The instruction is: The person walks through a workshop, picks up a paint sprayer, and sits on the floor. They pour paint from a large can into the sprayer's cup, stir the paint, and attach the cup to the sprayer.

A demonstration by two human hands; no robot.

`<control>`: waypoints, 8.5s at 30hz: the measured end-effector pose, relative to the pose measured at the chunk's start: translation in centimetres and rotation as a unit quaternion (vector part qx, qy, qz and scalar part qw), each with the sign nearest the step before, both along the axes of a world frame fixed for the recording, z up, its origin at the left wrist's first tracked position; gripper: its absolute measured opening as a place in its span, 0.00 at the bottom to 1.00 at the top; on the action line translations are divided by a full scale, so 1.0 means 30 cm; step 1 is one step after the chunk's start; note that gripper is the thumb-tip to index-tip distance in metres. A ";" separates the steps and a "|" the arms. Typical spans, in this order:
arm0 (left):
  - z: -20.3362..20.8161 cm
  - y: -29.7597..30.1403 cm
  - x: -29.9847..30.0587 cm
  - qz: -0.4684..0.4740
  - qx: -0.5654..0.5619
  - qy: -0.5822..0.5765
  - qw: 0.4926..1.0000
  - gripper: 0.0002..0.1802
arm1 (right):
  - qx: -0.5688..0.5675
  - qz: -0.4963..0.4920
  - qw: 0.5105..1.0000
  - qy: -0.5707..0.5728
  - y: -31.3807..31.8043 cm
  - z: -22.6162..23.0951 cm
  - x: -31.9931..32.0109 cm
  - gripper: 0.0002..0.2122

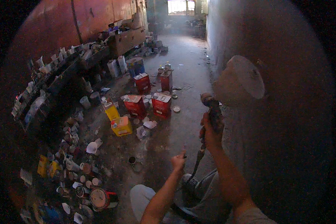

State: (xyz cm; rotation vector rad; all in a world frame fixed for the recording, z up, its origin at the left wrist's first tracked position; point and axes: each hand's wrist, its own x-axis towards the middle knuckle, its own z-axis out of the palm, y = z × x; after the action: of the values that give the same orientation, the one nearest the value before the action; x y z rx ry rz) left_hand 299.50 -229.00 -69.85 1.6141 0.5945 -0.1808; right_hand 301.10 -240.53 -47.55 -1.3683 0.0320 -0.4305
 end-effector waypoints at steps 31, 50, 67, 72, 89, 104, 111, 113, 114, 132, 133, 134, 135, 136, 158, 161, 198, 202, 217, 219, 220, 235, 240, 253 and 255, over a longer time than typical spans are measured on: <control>-0.113 -0.005 0.068 0.030 -0.274 -0.070 0.959 0.20 | -0.046 0.007 0.998 -0.032 0.043 0.025 0.012 0.12; 0.076 -0.026 0.059 -0.098 -0.078 -0.125 0.984 0.19 | -0.013 0.061 0.996 -0.059 0.053 0.026 0.012 0.14; 0.195 -0.080 0.115 -0.193 -0.155 -0.121 0.961 0.19 | -0.025 0.036 0.998 -0.053 0.040 -0.018 0.015 0.14; 0.149 -0.070 0.087 -0.116 -0.141 -0.112 0.977 0.18 | 0.004 0.041 0.998 -0.037 0.034 -0.035 0.035 0.16; 0.212 -0.111 -0.117 -0.142 -0.004 -0.410 0.901 0.20 | -0.019 0.029 0.998 -0.058 0.047 0.035 0.021 0.16; 0.315 -0.151 -0.071 -0.108 0.026 -0.406 0.907 0.10 | -0.131 -0.036 0.986 -0.092 0.011 -0.074 0.089 0.13; 0.299 -0.151 -0.080 -0.122 -0.001 -0.395 0.911 0.13 | 0.000 0.033 0.999 -0.017 0.031 0.006 0.018 0.13; 0.296 -0.154 -0.077 -0.116 -0.008 -0.408 0.906 0.13 | 0.012 0.044 0.997 -0.066 0.034 0.022 0.011 0.14; 0.296 -0.155 -0.076 -0.121 0.000 -0.403 0.907 0.13 | 0.007 0.033 0.999 -0.036 0.037 0.026 0.011 0.13; 0.347 -0.083 -0.091 -0.130 0.038 -0.450 0.883 0.15 | 0.024 0.052 0.997 -0.043 0.031 0.005 0.007 0.13; 0.380 -0.067 -0.096 -0.101 0.045 -0.476 0.872 0.15 | 0.018 0.050 0.998 -0.039 0.030 0.000 0.008 0.13; 0.422 -0.049 -0.099 -0.071 0.050 -0.501 0.861 0.16 | 0.011 0.058 0.996 -0.071 0.027 -0.006 0.012 0.13; 0.470 -0.030 -0.110 -0.045 0.065 -0.469 0.880 0.16 | -0.011 0.039 0.999 -0.024 0.024 -0.014 0.019 0.13; 0.524 -0.010 -0.123 -0.020 0.079 -0.437 0.896 0.16 | -0.035 0.030 0.999 -0.014 0.020 -0.022 0.029 0.13; 0.962 0.136 0.000 -0.141 0.575 -0.507 0.626 0.13 | -0.228 -0.065 0.956 -0.174 0.174 -0.081 0.081 0.16; 0.941 0.137 -0.008 -0.122 0.614 -0.518 0.583 0.14 | -0.240 -0.062 0.956 -0.158 0.191 -0.098 0.083 0.17; 0.891 0.188 0.020 -0.071 0.515 -0.473 0.712 0.22 | -0.346 -0.051 0.930 -0.117 0.250 -0.127 0.129 0.21; 0.898 0.192 0.019 -0.064 0.491 -0.468 0.732 0.22 | -0.349 -0.041 0.930 -0.112 0.254 -0.127 0.127 0.20; 0.893 0.190 0.005 -0.013 0.393 -0.478 0.786 0.19 | -0.353 -0.064 0.927 -0.111 0.260 -0.095 0.107 0.17; 0.894 0.192 0.006 -0.009 0.400 -0.473 0.785 0.19 | -0.351 -0.056 0.928 -0.114 0.261 -0.090 0.108 0.17; 0.895 0.193 0.007 -0.001 0.412 -0.462 0.785 0.20 | -0.342 -0.063 0.929 -0.123 0.260 -0.089 0.109 0.17; 0.940 0.171 -0.015 -0.003 0.433 -0.459 0.776 0.15 | -0.324 -0.012 0.941 -0.093 0.245 -0.054 0.096 0.19; 0.941 0.186 -0.020 -0.016 0.388 -0.456 0.801 0.14 | -0.301 -0.006 0.949 -0.092 0.262 -0.062 0.109 0.22; 0.888 0.206 0.010 -0.006 0.359 -0.440 0.823 0.15 | -0.348 -0.055 0.930 -0.104 0.289 -0.114 0.122 0.22; 0.898 0.207 0.010 -0.008 0.386 -0.438 0.812 0.15 | -0.360 -0.062 0.926 -0.089 0.291 -0.102 0.122 0.23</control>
State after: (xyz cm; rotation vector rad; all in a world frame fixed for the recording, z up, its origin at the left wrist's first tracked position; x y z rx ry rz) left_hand 299.79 -222.79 -42.91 2.2193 -0.1189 0.8788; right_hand 304.75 -231.80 -50.62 -2.0513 -0.2110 -0.7154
